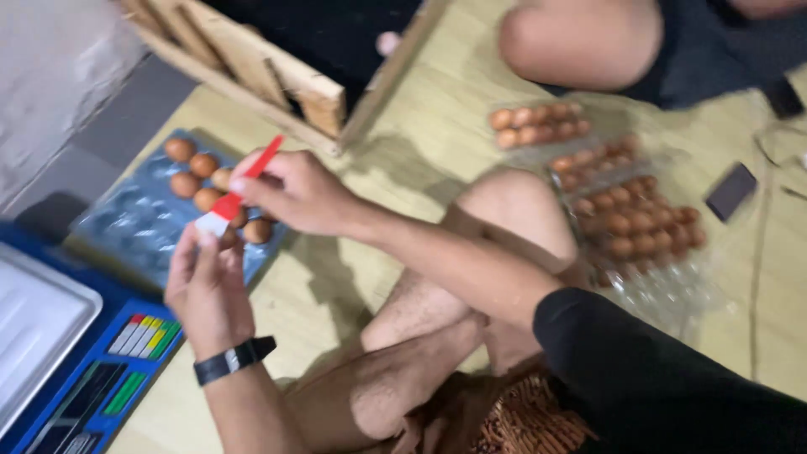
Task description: Sorting, cleaning, and weighing eggs before placing them into cartons.
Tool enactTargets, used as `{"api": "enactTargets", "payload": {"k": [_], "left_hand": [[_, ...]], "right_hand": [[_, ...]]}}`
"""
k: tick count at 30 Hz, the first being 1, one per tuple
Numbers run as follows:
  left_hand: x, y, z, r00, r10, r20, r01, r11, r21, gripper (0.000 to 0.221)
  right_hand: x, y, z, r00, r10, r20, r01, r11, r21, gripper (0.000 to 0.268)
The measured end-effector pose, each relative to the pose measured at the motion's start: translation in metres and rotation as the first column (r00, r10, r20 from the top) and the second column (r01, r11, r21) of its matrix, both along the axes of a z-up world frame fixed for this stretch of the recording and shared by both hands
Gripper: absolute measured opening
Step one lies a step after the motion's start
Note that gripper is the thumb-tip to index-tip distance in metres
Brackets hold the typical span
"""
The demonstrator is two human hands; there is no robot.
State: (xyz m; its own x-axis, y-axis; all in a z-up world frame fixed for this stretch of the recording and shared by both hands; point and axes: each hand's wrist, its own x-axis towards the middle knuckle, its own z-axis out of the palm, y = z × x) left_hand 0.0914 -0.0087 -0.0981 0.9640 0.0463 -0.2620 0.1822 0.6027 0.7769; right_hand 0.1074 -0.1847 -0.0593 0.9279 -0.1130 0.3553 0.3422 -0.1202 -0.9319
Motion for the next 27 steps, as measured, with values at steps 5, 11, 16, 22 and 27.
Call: {"api": "enactTargets", "payload": {"k": [5, 11, 16, 22, 27], "left_hand": [[0.031, 0.007, -0.036, 0.978, 0.155, -0.142, -0.152, 0.988, 0.03, 0.031], [0.053, -0.013, -0.037, 0.943, 0.243, -0.229, -0.255, 0.967, -0.025, 0.048], [0.062, -0.003, -0.053, 0.95, 0.276, -0.147, -0.277, 0.961, 0.009, 0.051], [0.044, -0.001, -0.072, 0.919, 0.294, -0.262, -0.309, 0.951, -0.017, 0.051], [0.034, 0.004, -0.057, 0.936, 0.303, -0.177, -0.313, 0.949, -0.032, 0.052]], "right_hand": [[0.021, -0.001, -0.047, 0.983, 0.123, -0.139, -0.122, 0.992, 0.017, 0.016], [0.042, -0.014, -0.087, 0.947, 0.045, -0.317, -0.027, 0.998, 0.059, 0.017], [0.048, -0.008, -0.067, 0.964, 0.045, -0.262, -0.069, 0.994, -0.086, 0.014], [0.039, 0.0, -0.062, 0.985, 0.037, -0.169, -0.084, 0.956, -0.28, 0.01], [0.034, -0.013, -0.064, 0.988, -0.084, -0.133, 0.05, 0.969, -0.24, 0.012]]}}
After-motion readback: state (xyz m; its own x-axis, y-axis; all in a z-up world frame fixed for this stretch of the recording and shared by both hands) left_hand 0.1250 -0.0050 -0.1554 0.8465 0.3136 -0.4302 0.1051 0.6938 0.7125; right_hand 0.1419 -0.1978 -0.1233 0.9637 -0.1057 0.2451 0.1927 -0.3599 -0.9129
